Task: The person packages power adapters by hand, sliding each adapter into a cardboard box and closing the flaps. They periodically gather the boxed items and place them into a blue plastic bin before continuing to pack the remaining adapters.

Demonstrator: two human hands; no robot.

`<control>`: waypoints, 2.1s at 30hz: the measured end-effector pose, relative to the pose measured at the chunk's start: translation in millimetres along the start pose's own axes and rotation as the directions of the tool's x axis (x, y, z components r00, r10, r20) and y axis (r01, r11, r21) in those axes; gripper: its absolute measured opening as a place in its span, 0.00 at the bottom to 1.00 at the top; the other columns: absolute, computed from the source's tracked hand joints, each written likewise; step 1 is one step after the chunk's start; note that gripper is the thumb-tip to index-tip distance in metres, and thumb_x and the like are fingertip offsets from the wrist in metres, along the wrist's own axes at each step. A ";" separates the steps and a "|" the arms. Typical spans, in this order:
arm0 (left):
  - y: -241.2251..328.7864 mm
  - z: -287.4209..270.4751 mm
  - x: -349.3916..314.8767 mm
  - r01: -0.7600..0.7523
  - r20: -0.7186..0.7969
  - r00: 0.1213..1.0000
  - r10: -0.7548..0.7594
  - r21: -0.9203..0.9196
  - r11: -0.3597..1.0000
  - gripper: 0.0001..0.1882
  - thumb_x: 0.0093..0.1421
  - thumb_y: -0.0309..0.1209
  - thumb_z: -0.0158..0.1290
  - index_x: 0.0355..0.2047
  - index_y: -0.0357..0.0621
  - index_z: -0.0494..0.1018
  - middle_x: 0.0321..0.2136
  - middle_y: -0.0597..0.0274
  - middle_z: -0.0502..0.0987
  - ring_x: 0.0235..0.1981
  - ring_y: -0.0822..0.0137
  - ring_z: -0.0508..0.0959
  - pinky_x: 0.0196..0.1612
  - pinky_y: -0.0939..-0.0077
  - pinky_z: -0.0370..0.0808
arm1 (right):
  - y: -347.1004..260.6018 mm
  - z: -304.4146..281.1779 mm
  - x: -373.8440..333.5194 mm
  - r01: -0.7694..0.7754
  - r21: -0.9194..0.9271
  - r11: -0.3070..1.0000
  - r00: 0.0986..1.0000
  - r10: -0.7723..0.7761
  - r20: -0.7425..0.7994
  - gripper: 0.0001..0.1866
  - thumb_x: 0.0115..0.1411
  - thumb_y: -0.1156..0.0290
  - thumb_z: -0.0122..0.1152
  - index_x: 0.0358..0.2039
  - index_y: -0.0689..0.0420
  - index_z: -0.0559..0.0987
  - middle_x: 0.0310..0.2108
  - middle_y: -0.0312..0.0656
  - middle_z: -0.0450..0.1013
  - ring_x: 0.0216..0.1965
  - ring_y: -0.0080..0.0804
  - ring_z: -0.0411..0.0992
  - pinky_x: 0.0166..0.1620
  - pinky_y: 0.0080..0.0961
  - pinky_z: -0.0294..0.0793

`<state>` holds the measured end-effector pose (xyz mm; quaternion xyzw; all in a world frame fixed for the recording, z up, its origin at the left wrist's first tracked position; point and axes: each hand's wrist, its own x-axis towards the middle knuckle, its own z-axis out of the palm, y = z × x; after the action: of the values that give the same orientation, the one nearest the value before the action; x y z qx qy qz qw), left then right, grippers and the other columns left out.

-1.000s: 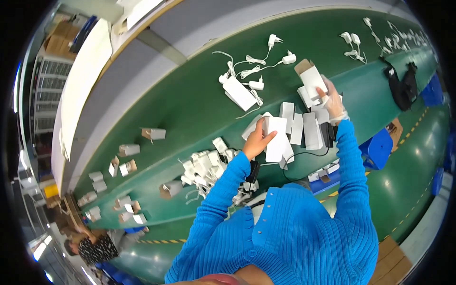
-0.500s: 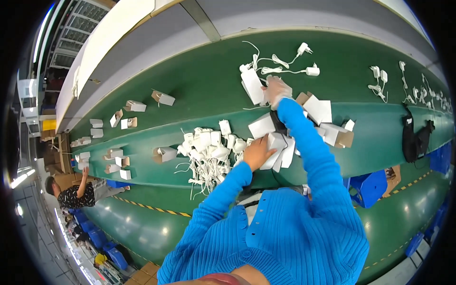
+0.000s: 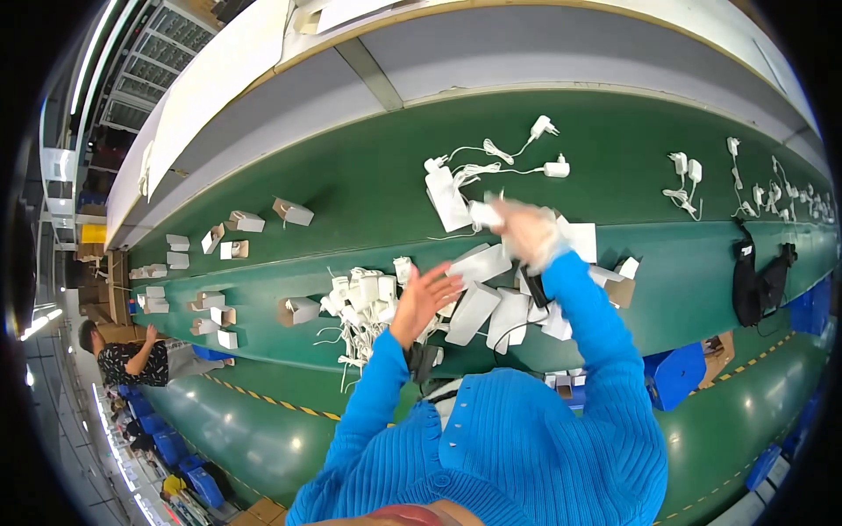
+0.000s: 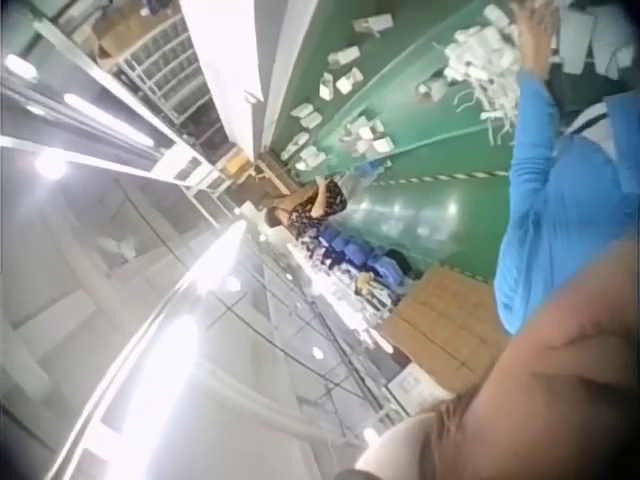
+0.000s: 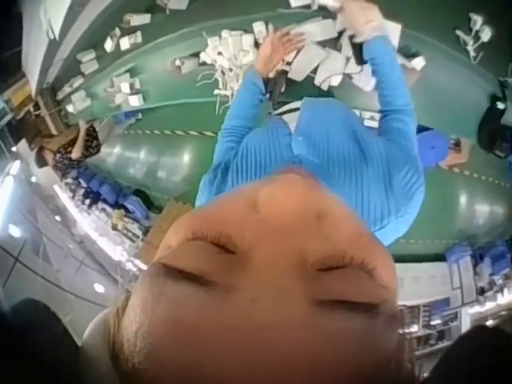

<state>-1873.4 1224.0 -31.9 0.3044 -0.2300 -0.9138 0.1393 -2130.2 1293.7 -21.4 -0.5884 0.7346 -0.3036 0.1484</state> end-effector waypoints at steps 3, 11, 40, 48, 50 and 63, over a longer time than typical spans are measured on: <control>16.6 24.5 25.5 0.097 -0.037 0.991 -0.126 -0.445 0.890 0.33 0.61 0.53 0.44 0.55 0.39 0.61 0.43 0.56 0.72 0.43 0.63 0.72 0.45 0.71 0.69 | -81.8 -64.4 -51.0 -0.030 -0.262 0.965 0.889 0.145 0.434 0.22 0.53 0.74 0.53 0.51 0.53 0.69 0.42 0.51 0.71 0.41 0.42 0.72 0.43 0.29 0.71; -35.3 23.8 2.4 0.320 0.425 0.879 -0.215 -0.192 0.928 0.22 0.64 0.51 0.40 0.38 0.43 0.68 0.15 0.70 0.67 0.13 0.75 0.66 0.17 0.82 0.64 | -116.0 -25.5 -150.2 -0.093 0.799 0.594 0.951 0.290 -0.105 0.26 0.56 0.61 0.59 0.53 0.59 0.67 0.42 0.44 0.71 0.43 0.31 0.71 0.47 0.24 0.68; 43.7 7.1 120.1 -0.271 -0.213 0.808 0.549 0.692 0.669 0.43 0.49 0.56 0.56 0.55 0.35 0.60 0.54 0.47 0.63 0.54 0.52 0.65 0.57 0.65 0.60 | -73.8 30.8 -89.0 -0.287 0.917 0.278 0.822 0.563 0.087 0.36 0.56 0.42 0.53 0.53 0.59 0.65 0.41 0.39 0.69 0.37 0.25 0.68 0.35 0.21 0.67; 65.7 -73.3 156.7 0.138 -0.349 0.822 0.449 0.888 0.438 0.48 0.35 0.38 0.69 0.55 0.41 0.56 0.52 0.53 0.64 0.54 0.59 0.65 0.53 0.66 0.65 | -88.1 -34.2 -115.2 -0.299 0.933 -0.202 0.848 0.391 0.357 0.30 0.60 0.53 0.52 0.56 0.58 0.62 0.46 0.40 0.67 0.37 0.27 0.67 0.32 0.29 0.69; 84.9 -86.4 122.7 -0.150 -0.068 0.910 0.410 0.866 0.477 0.49 0.34 0.35 0.69 0.56 0.42 0.55 0.53 0.53 0.63 0.54 0.60 0.64 0.54 0.67 0.64 | -117.4 -68.4 -109.8 -0.341 0.874 -0.346 0.864 0.252 0.436 0.28 0.61 0.56 0.51 0.57 0.58 0.61 0.48 0.44 0.66 0.37 0.29 0.67 0.32 0.31 0.69; 192.5 52.8 -75.1 -0.575 0.508 0.776 -0.374 0.813 -0.088 0.50 0.34 0.30 0.68 0.58 0.46 0.55 0.52 0.54 0.65 0.54 0.60 0.65 0.56 0.68 0.62 | -163.7 -53.6 -61.1 -0.664 0.686 -0.297 0.734 -0.087 0.673 0.26 0.60 0.61 0.51 0.56 0.61 0.62 0.52 0.53 0.62 0.45 0.40 0.65 0.35 0.32 0.70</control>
<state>-1825.8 1106.6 139.8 -0.0332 -0.8768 -0.4597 -0.1374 -2018.2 1346.4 113.0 -0.0827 0.2860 -0.5362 0.7899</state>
